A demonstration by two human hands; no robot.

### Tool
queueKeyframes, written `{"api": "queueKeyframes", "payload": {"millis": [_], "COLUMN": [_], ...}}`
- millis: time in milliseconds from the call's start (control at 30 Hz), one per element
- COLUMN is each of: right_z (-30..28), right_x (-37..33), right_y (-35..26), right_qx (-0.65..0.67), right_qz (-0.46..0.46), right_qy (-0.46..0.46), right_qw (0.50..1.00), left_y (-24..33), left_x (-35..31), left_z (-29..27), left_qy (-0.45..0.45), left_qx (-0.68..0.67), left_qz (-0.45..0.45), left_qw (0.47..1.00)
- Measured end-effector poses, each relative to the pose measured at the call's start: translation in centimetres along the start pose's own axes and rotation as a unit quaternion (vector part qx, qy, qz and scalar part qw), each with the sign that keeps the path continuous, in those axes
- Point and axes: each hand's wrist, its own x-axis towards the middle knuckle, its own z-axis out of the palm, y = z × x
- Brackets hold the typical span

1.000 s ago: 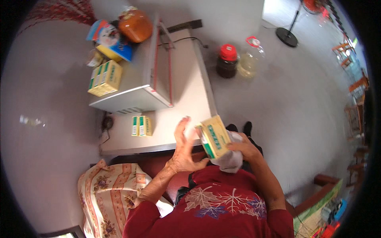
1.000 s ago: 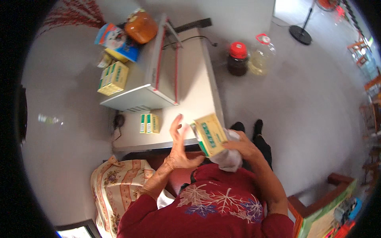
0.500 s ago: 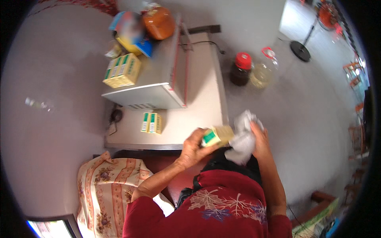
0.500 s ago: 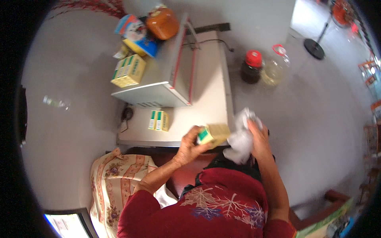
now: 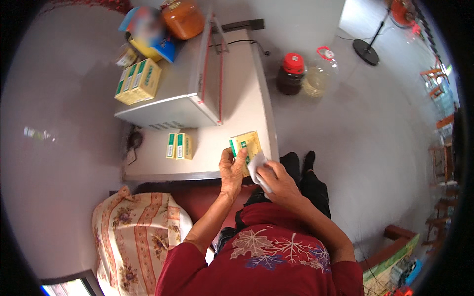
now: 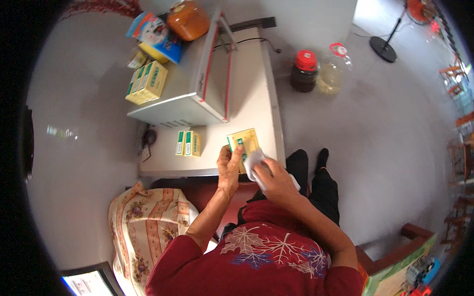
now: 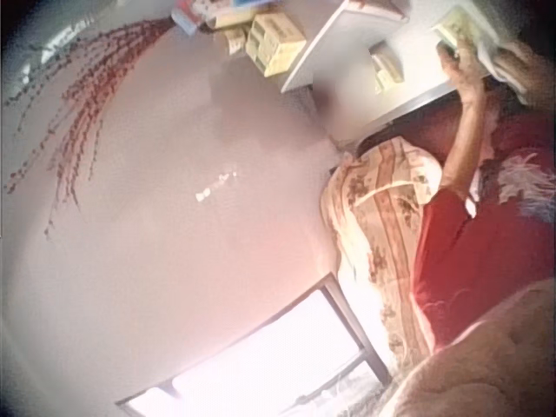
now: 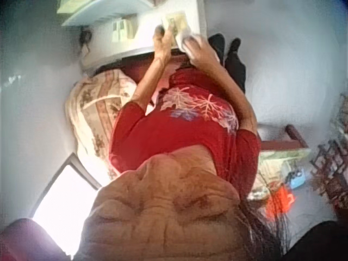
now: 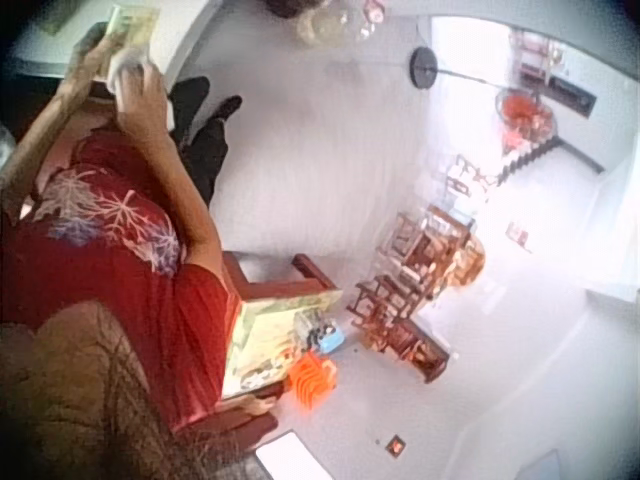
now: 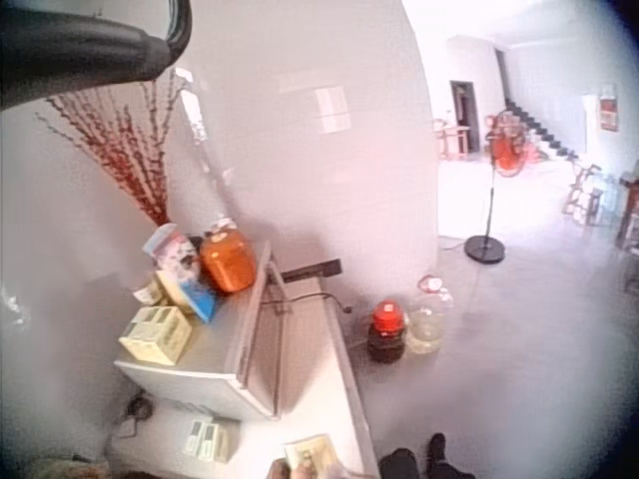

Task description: The person wipes a red leather sofa and a white cabinet surface with a white cloth. They then pick up several small yellow boxes from the cabinet, wipe each one individually, and place them back in a row.

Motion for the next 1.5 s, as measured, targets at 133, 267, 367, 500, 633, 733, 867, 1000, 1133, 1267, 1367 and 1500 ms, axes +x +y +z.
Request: {"api": "queueKeyframes", "payload": {"millis": [133, 267, 367, 500, 633, 733, 867, 1000, 1133, 1267, 1367, 1500], "right_z": [0.4, -0.5, -0.4, -0.2, -0.3, -0.4, -0.5, -0.3, -0.3, 0.1, 0.0, -0.3], "right_x": [-2.7, -2.7, -2.7, -2.9, -2.7, -2.5, -2.4, -2.4, -2.2, -2.5, -2.4, -2.5], "right_y": [1.2, 1.1, 1.3, 1.5, 1.4, 1.3, 1.1, 1.1, 1.0, 1.3, 1.2, 1.3], "right_qx": [0.124, 0.135, 0.136, 0.136, 0.135, 0.141, 0.138, 0.135, 0.129, 0.131, 0.134, 0.14], "right_qz": [0.073, 0.104, 0.121, 0.12, 0.128, 0.15, 0.16, 0.169, 0.17, 0.145, 0.126, 0.143], "right_qy": [-0.115, -0.082, -0.061, -0.062, -0.065, -0.076, -0.079, -0.079, -0.09, -0.084, -0.074, -0.08], "right_qw": [0.983, 0.982, 0.981, 0.981, 0.98, 0.976, 0.974, 0.973, 0.973, 0.977, 0.98, 0.977], "left_y": [-3.2, -4.0, -4.4, -4.5, -5.0, -5.8, -6.0, -6.1, -6.5, -8.2, -7.3, -2.6], "left_x": [3.0, 6.1, 8.6, 10.9, 12.6, 13.4, 13.8, 13.5, 13.0, 12.9, 12.4, 11.9], "left_z": [-4.3, -9.1, -11.8, -13.7, -15.2, -16.0, -16.3, -15.8, -15.8, -16.8, -16.2, -14.9], "left_qy": [0.083, 0.192, 0.251, 0.286, 0.291, 0.297, 0.286, 0.284, 0.283, 0.259, 0.254, 0.337], "left_qx": [0.262, 0.505, 0.557, 0.604, 0.628, 0.661, 0.683, 0.669, 0.649, 0.65, 0.621, 0.546], "left_qz": [0.092, 0.119, 0.163, 0.199, 0.175, 0.187, 0.185, 0.198, 0.231, 0.225, 0.202, 0.293], "left_qw": [0.957, 0.833, 0.774, 0.717, 0.7, 0.663, 0.647, 0.658, 0.667, 0.678, 0.713, 0.709]}}
